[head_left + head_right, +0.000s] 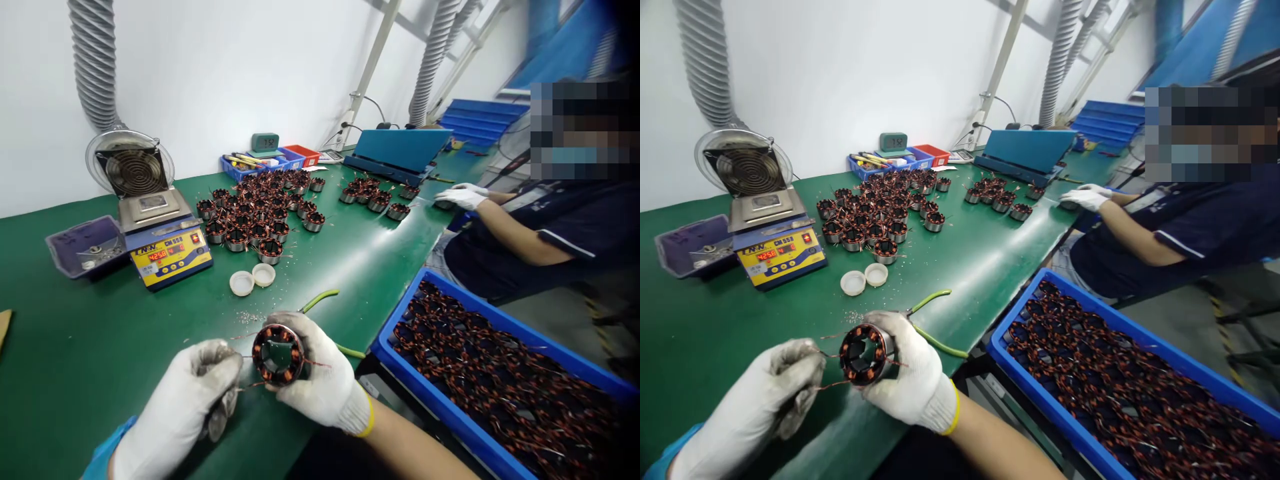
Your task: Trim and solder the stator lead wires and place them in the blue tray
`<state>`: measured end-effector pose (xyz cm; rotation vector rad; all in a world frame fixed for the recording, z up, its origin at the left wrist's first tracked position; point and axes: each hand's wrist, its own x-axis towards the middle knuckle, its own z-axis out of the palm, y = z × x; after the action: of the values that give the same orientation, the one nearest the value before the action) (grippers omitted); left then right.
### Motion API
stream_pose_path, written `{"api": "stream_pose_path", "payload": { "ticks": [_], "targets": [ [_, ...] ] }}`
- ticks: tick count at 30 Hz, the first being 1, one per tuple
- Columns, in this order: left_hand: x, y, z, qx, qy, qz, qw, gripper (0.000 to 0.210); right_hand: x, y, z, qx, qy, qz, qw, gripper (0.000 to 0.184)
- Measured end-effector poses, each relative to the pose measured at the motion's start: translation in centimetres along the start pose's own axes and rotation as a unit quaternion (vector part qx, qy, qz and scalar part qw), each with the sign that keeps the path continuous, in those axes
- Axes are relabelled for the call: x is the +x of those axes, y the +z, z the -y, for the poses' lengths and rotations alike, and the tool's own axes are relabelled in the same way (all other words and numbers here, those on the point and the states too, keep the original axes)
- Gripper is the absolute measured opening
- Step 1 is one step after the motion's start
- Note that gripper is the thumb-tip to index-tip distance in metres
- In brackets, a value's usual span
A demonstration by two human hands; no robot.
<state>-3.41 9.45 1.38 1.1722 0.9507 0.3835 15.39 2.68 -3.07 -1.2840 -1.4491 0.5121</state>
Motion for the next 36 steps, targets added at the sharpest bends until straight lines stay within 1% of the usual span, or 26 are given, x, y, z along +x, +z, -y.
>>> {"api": "stream_pose_path", "payload": {
  "ticks": [2,3,4,5,6,7,8,9,10,12,14,16,18,20,23,24,27,29,32,36],
  "targets": [
    [0.0,-0.4,-0.2,-0.007,0.057,-0.079,0.995,0.054,0.0,0.2,0.0,-0.020,-0.025,0.005,0.999,0.067],
    [0.1,-0.7,-0.3,-0.010,0.083,-0.104,0.991,0.055,0.1,0.2,0.0,-0.022,-0.032,0.006,0.999,0.068],
    [0.1,-0.9,-0.2,-0.010,0.100,-0.109,0.989,0.054,0.1,0.2,0.0,-0.020,-0.035,0.003,0.999,0.069],
    [0.1,-1.1,-0.1,-0.007,0.100,-0.086,0.991,0.053,0.1,0.2,0.0,-0.016,-0.037,-0.001,0.999,0.070],
    [0.1,-1.1,0.1,0.000,0.082,-0.040,0.996,0.053,0.1,0.2,-0.1,-0.013,-0.038,-0.006,0.999,0.070],
    [0.0,-1.0,0.3,0.011,0.053,0.009,0.998,0.052,0.0,0.2,-0.1,-0.014,-0.040,-0.011,0.999,0.071],
    [0.0,-0.7,0.4,0.021,0.023,0.046,0.998,0.049,0.0,0.3,-0.1,-0.017,-0.043,-0.014,0.999,0.070],
    [-0.1,-0.4,0.6,0.026,-0.003,0.063,0.998,0.048,-0.1,0.3,-0.2,-0.021,-0.047,-0.014,0.999,0.070],
    [-0.1,0.0,0.7,0.019,-0.017,0.063,0.998,0.048,-0.2,0.4,-0.1,-0.023,-0.049,-0.011,0.998,0.070],
    [-0.1,0.4,0.7,-0.016,-0.013,0.050,0.999,0.052,-0.3,0.5,-0.1,-0.024,-0.043,-0.003,0.999,0.069],
    [0.2,0.4,0.8,-0.039,0.012,0.045,0.998,0.054,-0.1,0.5,0.1,-0.025,-0.032,-0.007,0.999,0.070],
    [0.9,-0.2,0.9,-0.054,0.063,0.008,0.996,0.050,0.6,0.2,0.3,-0.037,-0.009,-0.011,0.999,0.071],
    [1.7,-1.1,1.1,-0.085,0.125,-0.040,0.988,0.048,1.7,-0.4,0.4,-0.065,0.026,0.003,0.998,0.069],
    [2.7,-1.9,1.4,-0.115,0.166,-0.084,0.976,0.057,3.4,-1.0,0.4,-0.106,0.060,0.027,0.992,0.067],
    [4.1,-2.7,2.1,-0.109,0.175,-0.150,0.967,0.069,6.6,-1.7,0.0,-0.171,0.065,0.049,0.982,0.067],
    [4.5,-2.8,2.3,-0.102,0.173,-0.163,0.966,0.071,7.7,-1.8,-0.3,-0.194,0.061,0.058,0.977,0.068],
    [5.0,-2.8,2.8,-0.079,0.163,-0.161,0.970,0.070,10.7,-1.8,-1.1,-0.270,0.049,0.096,0.957,0.069],
    [5.1,-2.7,3.0,-0.062,0.155,-0.161,0.973,0.071,12.0,-1.6,-1.7,-0.318,0.053,0.125,0.938,0.069],
    [5.2,-2.5,3.3,-0.046,0.139,-0.160,0.976,0.072,13.1,-1.4,-2.1,-0.364,0.064,0.168,0.914,0.067],
    [5.3,-2.5,3.5,-0.023,0.140,-0.145,0.979,0.066,13.6,-1.2,-2.2,-0.405,0.070,0.206,0.888,0.067]
  ]
}}
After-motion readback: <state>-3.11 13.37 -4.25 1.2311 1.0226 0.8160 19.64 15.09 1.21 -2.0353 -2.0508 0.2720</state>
